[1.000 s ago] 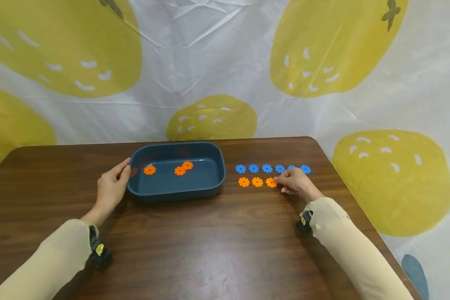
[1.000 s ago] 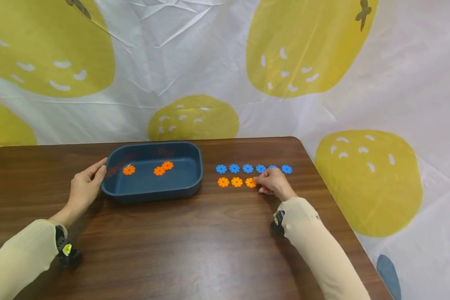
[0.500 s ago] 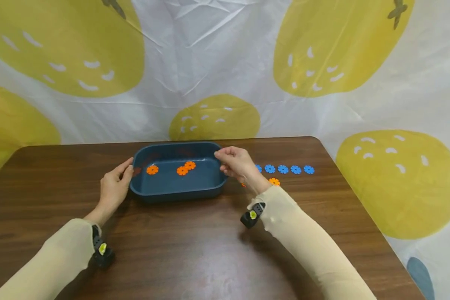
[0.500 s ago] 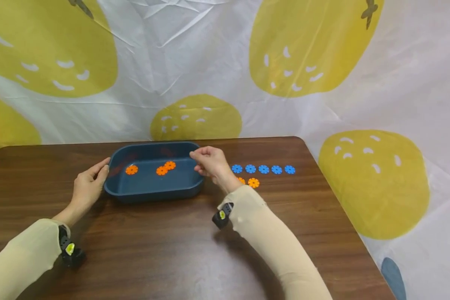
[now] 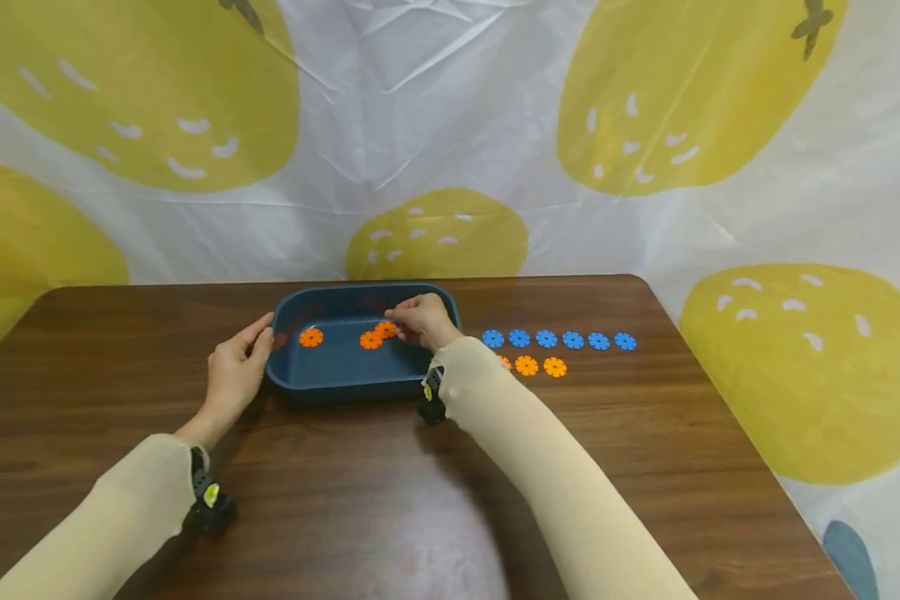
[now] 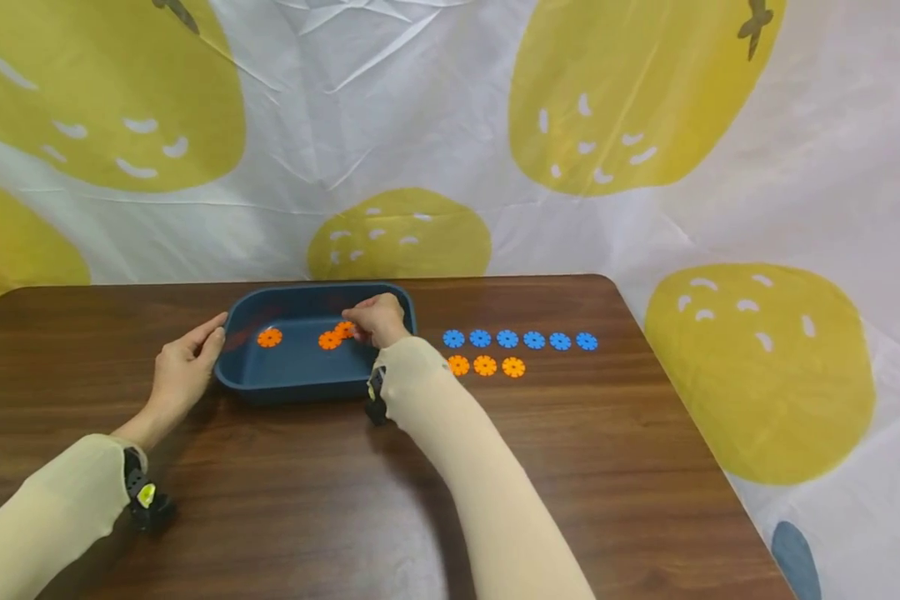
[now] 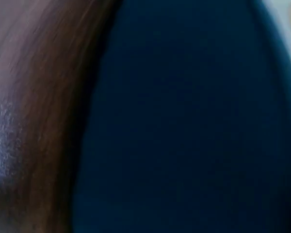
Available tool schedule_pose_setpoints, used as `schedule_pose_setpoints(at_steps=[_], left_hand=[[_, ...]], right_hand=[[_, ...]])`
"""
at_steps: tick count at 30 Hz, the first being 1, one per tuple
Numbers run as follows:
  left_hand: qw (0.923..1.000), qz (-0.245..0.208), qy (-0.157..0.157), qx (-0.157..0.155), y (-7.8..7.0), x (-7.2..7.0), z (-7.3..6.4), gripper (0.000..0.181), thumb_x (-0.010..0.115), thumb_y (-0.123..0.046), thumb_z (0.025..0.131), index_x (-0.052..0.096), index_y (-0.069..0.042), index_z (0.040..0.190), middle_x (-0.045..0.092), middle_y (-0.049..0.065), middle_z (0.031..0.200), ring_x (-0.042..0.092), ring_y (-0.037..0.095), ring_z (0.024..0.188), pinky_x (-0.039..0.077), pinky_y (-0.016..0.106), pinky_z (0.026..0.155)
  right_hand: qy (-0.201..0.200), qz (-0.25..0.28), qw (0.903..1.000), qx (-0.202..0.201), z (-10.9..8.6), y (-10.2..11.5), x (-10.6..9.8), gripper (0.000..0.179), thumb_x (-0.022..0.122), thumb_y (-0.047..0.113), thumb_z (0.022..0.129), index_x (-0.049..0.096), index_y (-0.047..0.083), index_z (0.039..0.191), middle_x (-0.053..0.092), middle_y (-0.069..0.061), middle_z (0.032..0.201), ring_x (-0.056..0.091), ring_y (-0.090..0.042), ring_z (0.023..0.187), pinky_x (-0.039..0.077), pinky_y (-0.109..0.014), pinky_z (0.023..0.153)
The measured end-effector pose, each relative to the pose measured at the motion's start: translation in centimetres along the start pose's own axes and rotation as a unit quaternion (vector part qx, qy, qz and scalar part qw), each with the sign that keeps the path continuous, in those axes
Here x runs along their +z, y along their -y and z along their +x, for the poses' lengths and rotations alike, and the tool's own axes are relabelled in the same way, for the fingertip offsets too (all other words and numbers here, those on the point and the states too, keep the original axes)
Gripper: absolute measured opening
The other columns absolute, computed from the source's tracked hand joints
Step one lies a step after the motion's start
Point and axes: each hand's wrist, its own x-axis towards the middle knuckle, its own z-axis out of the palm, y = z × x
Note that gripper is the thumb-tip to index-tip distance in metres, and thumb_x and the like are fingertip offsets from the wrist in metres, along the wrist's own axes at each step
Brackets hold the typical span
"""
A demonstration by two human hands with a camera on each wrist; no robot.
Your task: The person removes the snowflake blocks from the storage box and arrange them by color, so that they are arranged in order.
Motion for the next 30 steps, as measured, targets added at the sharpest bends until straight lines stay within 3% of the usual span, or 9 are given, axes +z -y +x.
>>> schedule_pose_setpoints(at_steps=[2,4,6,9,17,22,26,30], left_hand=[[1.0000,0.003,-0.002,0.000,-0.1,0.1,0.1,0.039,0.048,-0.026,0.099,0.055,-0.007,0.132,0.068,0.021,0.105,0.042,-0.010,0.050,0.034,0.019,0.046],[1.0000,0.007,-0.004,0.001,-0.2,0.1,0.1,0.039,0.048,-0.026,0.099,0.055,-0.007,0.132,0.068,0.021,0.105,0.053,-0.001,0.056,0.035,0.017,0.049],[0.9999,0.009,-0.006,0.001,-0.4,0.2,0.2,0.039,0.048,-0.026,0.099,0.055,-0.008,0.132,0.068,0.020,0.105,0.065,0.014,0.068,0.036,0.012,0.054],[1.0000,0.003,-0.005,0.001,-0.5,0.2,0.2,0.039,0.048,-0.024,0.099,0.055,-0.007,0.133,0.068,0.019,0.103,0.067,0.031,0.090,0.034,0.003,0.060],[1.0000,0.001,-0.006,0.000,-0.5,0.3,0.2,0.039,0.048,-0.025,0.099,0.055,-0.008,0.133,0.068,0.019,0.104,0.064,0.034,0.097,0.033,0.002,0.064],[0.9999,0.008,-0.014,0.000,-0.4,0.1,0.2,0.038,0.050,-0.024,0.098,0.056,-0.007,0.131,0.066,0.019,0.109,0.065,0.032,0.090,0.035,0.009,0.059],[0.9999,0.010,-0.010,-0.005,-0.3,-0.1,0.1,0.039,0.049,-0.026,0.098,0.056,-0.007,0.132,0.067,0.019,0.107,0.063,0.016,0.073,0.035,0.014,0.053],[1.0000,0.005,-0.002,-0.007,-0.3,-0.1,-0.2,0.040,0.048,-0.026,0.099,0.055,-0.007,0.133,0.067,0.020,0.108,0.066,0.024,0.080,0.037,0.013,0.053]], right_hand=[[-0.005,-0.005,1.0000,0.005,0.1,-0.2,0.0,0.006,0.063,0.004,0.089,0.057,0.003,0.088,0.056,-0.008,0.078,0.045,-0.008,0.044,0.042,-0.019,0.045],[-0.008,-0.007,0.9999,0.010,0.2,-0.4,-0.1,0.006,0.062,0.004,0.089,0.058,0.001,0.092,0.056,-0.008,0.078,0.046,-0.008,0.044,0.042,-0.019,0.045],[-0.012,-0.013,0.9998,0.014,0.3,-0.6,-0.1,0.011,0.062,0.004,0.089,0.059,-0.002,0.099,0.056,-0.008,0.078,0.047,-0.008,0.044,0.043,-0.019,0.046],[-0.019,-0.027,0.9993,0.015,0.6,-0.8,-0.2,0.019,0.064,0.004,0.088,0.059,-0.004,0.105,0.055,-0.007,0.075,0.047,-0.008,0.044,0.043,-0.018,0.045],[-0.052,-0.075,0.9958,0.004,1.5,-1.1,0.3,0.013,0.069,0.001,0.083,0.059,-0.001,0.092,0.056,-0.005,0.069,0.045,-0.007,0.039,0.040,-0.017,0.040],[-0.058,-0.108,0.9924,0.007,2.0,-1.2,0.6,0.016,0.070,0.000,0.082,0.062,-0.001,0.095,0.055,-0.004,0.067,0.046,-0.007,0.037,0.040,-0.018,0.038],[-0.068,-0.145,0.9871,0.011,2.3,-1.3,0.8,0.018,0.072,0.002,0.080,0.064,0.001,0.096,0.058,-0.005,0.070,0.049,-0.008,0.038,0.042,-0.019,0.040],[-0.075,-0.186,0.9795,0.011,2.8,-1.6,0.9,0.017,0.074,0.004,0.079,0.064,0.002,0.092,0.064,-0.010,0.078,0.054,-0.012,0.043,0.048,-0.023,0.047]])
